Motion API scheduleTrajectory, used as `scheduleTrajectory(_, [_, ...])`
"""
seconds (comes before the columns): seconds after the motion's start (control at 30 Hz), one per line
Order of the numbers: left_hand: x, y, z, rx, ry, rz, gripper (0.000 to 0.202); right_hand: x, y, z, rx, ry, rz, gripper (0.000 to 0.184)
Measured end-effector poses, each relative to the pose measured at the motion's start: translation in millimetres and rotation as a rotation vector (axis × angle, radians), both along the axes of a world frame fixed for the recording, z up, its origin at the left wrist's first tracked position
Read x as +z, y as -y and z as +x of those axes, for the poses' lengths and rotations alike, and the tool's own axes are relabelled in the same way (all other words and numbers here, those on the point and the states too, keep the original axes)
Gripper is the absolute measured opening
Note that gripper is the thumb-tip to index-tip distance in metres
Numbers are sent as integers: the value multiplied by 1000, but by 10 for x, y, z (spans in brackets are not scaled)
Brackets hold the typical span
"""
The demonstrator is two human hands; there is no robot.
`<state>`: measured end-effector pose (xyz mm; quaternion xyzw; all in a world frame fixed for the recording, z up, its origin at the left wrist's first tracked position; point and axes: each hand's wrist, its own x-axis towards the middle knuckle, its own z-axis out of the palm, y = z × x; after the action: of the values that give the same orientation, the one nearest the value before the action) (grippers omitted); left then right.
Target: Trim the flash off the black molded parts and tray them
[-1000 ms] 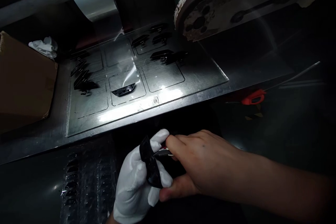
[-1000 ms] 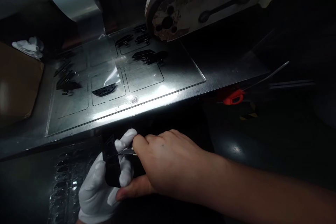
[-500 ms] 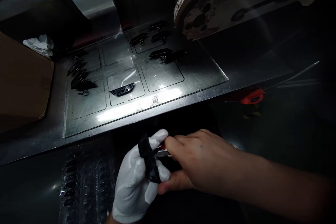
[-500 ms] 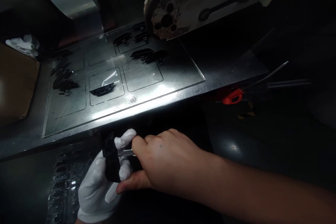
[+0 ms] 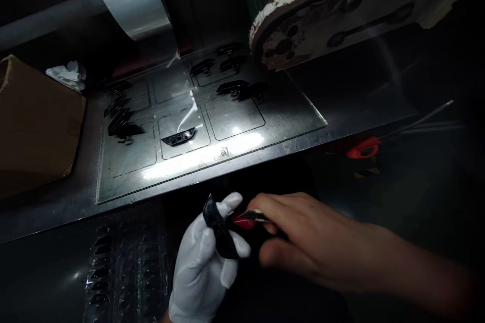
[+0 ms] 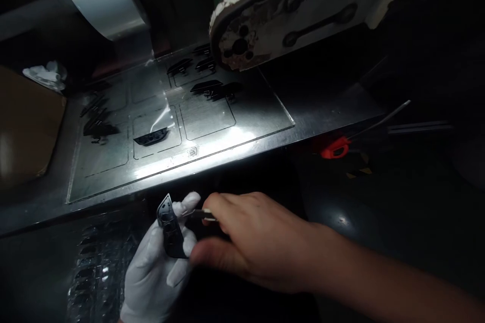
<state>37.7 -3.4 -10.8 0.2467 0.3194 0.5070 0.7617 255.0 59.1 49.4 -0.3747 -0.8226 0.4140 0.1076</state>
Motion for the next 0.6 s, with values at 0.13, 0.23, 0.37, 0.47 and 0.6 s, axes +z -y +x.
scheduleTrajectory(0.13, [43,-2,29,-6,-163,20,40,53,-71,179,-155,-56,218,36])
scheduleTrajectory(0.23, [106,-3,65,-34,-197,16,40,70,-122,173,-76,-56,373,34])
scheduleTrajectory(0.37, [160,9,85,-94,-227,-34,42,113,-149,108,-6,44,456,35])
scheduleTrajectory(0.47, [156,26,74,-99,-264,-36,42,140,-145,88,19,103,455,35])
scheduleTrajectory(0.6, [158,32,58,-109,-300,-54,42,135,-135,80,31,141,444,36])
